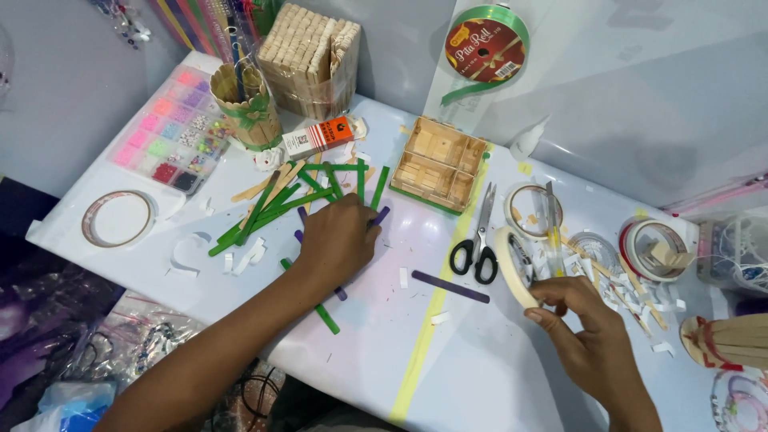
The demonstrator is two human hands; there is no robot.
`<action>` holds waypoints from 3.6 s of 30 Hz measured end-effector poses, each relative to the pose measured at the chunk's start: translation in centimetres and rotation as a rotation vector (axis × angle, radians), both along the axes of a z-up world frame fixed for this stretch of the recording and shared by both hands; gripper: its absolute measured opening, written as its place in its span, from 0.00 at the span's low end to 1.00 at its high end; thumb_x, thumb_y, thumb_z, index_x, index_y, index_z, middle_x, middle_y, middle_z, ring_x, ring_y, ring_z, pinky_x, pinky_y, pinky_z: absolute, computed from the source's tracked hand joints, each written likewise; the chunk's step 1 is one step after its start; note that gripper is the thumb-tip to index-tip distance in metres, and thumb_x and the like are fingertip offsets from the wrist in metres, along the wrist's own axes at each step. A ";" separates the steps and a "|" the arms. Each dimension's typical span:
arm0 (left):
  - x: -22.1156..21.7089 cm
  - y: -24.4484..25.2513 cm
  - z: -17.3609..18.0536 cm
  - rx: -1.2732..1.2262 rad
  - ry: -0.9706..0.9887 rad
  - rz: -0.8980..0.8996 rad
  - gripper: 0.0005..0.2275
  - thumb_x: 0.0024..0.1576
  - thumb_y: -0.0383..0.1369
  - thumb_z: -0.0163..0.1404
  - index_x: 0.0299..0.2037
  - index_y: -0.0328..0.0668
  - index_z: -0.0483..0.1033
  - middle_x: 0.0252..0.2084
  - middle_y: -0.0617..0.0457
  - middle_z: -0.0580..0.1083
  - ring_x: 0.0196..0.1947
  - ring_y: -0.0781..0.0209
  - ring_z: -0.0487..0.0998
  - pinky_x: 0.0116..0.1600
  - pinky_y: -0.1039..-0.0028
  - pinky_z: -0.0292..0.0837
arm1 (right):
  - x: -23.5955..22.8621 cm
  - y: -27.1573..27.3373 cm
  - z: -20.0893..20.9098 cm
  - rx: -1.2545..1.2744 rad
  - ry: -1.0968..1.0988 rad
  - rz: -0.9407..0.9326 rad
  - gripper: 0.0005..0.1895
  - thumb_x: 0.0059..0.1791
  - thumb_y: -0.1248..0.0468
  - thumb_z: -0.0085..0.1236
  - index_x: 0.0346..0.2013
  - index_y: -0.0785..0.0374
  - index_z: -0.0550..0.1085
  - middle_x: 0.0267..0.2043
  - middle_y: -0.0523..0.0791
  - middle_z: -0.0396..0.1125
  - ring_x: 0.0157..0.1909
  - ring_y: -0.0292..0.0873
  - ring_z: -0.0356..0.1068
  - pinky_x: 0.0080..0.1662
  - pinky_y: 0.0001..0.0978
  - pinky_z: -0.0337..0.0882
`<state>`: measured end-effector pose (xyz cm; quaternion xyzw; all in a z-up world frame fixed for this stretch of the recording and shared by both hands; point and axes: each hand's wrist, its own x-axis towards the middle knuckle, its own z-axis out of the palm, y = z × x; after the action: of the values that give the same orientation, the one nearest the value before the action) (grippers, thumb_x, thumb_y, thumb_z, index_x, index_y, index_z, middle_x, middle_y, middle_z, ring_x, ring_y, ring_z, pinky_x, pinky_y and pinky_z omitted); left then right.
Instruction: Constructing a miniature craft project by measuring, marking, and cutting wooden sticks and plastic strips.
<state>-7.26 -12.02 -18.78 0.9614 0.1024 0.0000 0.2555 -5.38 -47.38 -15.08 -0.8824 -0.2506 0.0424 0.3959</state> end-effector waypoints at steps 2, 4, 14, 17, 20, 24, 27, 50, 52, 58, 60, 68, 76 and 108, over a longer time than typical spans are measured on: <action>0.1 -0.1 0.2 -0.043 -0.012 0.026 0.08 0.57 0.32 0.57 0.44 0.41 0.84 0.39 0.49 0.77 0.35 0.47 0.79 0.31 0.60 0.74 | -0.3 -0.9 0.2 -0.047 -0.039 -0.005 0.12 0.47 0.62 0.62 0.45 0.58 0.80 0.42 0.42 0.75 0.42 0.42 0.69 0.40 0.33 0.69; 0.4 -0.1 0.6 -0.086 -0.027 0.050 0.09 0.56 0.30 0.58 0.45 0.43 0.85 0.40 0.51 0.79 0.36 0.49 0.80 0.31 0.62 0.74 | -0.5 -2.1 0.3 -0.094 -0.081 -0.011 0.12 0.47 0.61 0.62 0.44 0.56 0.80 0.43 0.42 0.77 0.44 0.42 0.70 0.40 0.34 0.69; 1.3 0.3 3.8 -0.286 0.207 0.086 0.04 0.53 0.34 0.58 0.34 0.53 0.86 0.32 0.63 0.82 0.34 0.67 0.81 0.36 0.73 0.75 | -1.2 -8.9 -0.8 -0.568 0.174 -0.347 0.13 0.45 0.58 0.66 0.45 0.49 0.83 0.41 0.38 0.79 0.46 0.40 0.73 0.48 0.35 0.74; 1.4 0.9 5.1 -0.442 0.179 0.115 0.04 0.53 0.35 0.61 0.37 0.52 0.85 0.33 0.62 0.81 0.35 0.68 0.80 0.39 0.75 0.73 | -0.8 -10.8 -1.6 -0.748 0.253 -0.392 0.14 0.46 0.54 0.66 0.46 0.46 0.83 0.42 0.37 0.80 0.50 0.36 0.76 0.54 0.32 0.76; 1.5 1.6 5.8 -0.653 0.064 0.135 0.08 0.54 0.32 0.63 0.43 0.48 0.85 0.32 0.60 0.80 0.31 0.71 0.78 0.40 0.79 0.75 | 0.7 -10.1 -1.1 -0.943 0.414 -0.363 0.14 0.48 0.55 0.65 0.48 0.44 0.83 0.47 0.34 0.81 0.53 0.32 0.79 0.59 0.28 0.78; 1.4 1.6 6.2 -0.812 -0.147 0.152 0.08 0.52 0.33 0.64 0.39 0.43 0.86 0.31 0.56 0.83 0.29 0.71 0.80 0.38 0.82 0.78 | 1.6 -6.7 0.5 -1.120 0.634 -0.321 0.13 0.52 0.55 0.61 0.51 0.44 0.82 0.52 0.33 0.82 0.53 0.33 0.82 0.58 0.25 0.81; 1.3 0.2 6.9 -0.851 -0.178 0.194 0.07 0.51 0.34 0.64 0.37 0.45 0.85 0.32 0.55 0.83 0.30 0.69 0.81 0.40 0.79 0.81 | 0.6 -2.0 4.0 -1.053 0.490 -0.417 0.16 0.49 0.43 0.60 0.43 0.46 0.82 0.46 0.35 0.79 0.43 0.39 0.78 0.44 0.32 0.74; 1.9 -5.8 7.5 -1.004 -0.500 0.115 0.09 0.52 0.35 0.64 0.35 0.38 0.84 0.28 0.55 0.81 0.27 0.72 0.78 0.34 0.81 0.78 | -0.8 11.7 0.7 0.377 0.340 -0.056 0.07 0.49 0.66 0.64 0.27 0.62 0.77 0.25 0.39 0.68 0.27 0.32 0.61 0.32 0.23 0.63; 2.3 -5.2 7.7 -0.970 -0.522 0.131 0.09 0.51 0.36 0.64 0.35 0.39 0.85 0.26 0.57 0.80 0.25 0.74 0.75 0.32 0.82 0.75 | -0.9 11.5 0.7 0.375 0.342 -0.031 0.08 0.49 0.65 0.63 0.27 0.62 0.77 0.24 0.39 0.66 0.26 0.32 0.58 0.31 0.24 0.60; 2.3 -4.2 8.8 -1.203 -0.594 0.170 0.08 0.56 0.27 0.60 0.43 0.33 0.81 0.35 0.46 0.83 0.30 0.62 0.84 0.38 0.77 0.86 | -1.0 11.1 -0.6 0.381 0.439 -0.078 0.05 0.47 0.67 0.67 0.27 0.63 0.80 0.23 0.39 0.68 0.26 0.32 0.60 0.31 0.23 0.60; 1.7 -4.3 8.2 -1.103 -0.487 0.088 0.13 0.57 0.35 0.56 0.50 0.40 0.79 0.37 0.49 0.83 0.31 0.62 0.85 0.35 0.78 0.81 | -1.0 11.2 -0.7 0.463 0.455 -0.105 0.04 0.47 0.68 0.67 0.28 0.63 0.80 0.26 0.39 0.70 0.29 0.32 0.63 0.34 0.22 0.63; 1.3 -6.0 6.1 -1.067 -0.305 0.019 0.04 0.53 0.30 0.62 0.33 0.37 0.83 0.27 0.54 0.81 0.27 0.69 0.80 0.36 0.80 0.79 | 0.1 10.7 0.8 0.449 0.536 -0.182 0.04 0.48 0.67 0.66 0.31 0.66 0.82 0.27 0.42 0.74 0.30 0.34 0.67 0.37 0.25 0.68; 2.4 -5.5 4.9 -1.115 -0.391 0.115 0.07 0.55 0.29 0.61 0.40 0.33 0.83 0.29 0.42 0.82 0.26 0.60 0.84 0.34 0.76 0.81 | 2.5 8.8 1.2 -0.057 0.186 -0.247 0.07 0.49 0.65 0.63 0.39 0.66 0.82 0.32 0.55 0.77 0.32 0.49 0.73 0.36 0.39 0.73; 2.8 -5.3 2.1 -1.269 -0.353 0.125 0.13 0.61 0.34 0.56 0.48 0.30 0.75 0.34 0.40 0.80 0.27 0.59 0.83 0.31 0.77 0.81 | 3.7 7.1 -0.8 0.197 0.575 -0.380 0.23 0.47 0.69 0.62 0.55 0.76 0.72 0.29 0.60 0.73 0.10 0.45 0.65 0.15 0.35 0.65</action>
<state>-4.45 -17.29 -16.63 0.6022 0.0949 0.1122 0.7847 -1.65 -40.26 -15.86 -0.8228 0.0367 0.1904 0.5342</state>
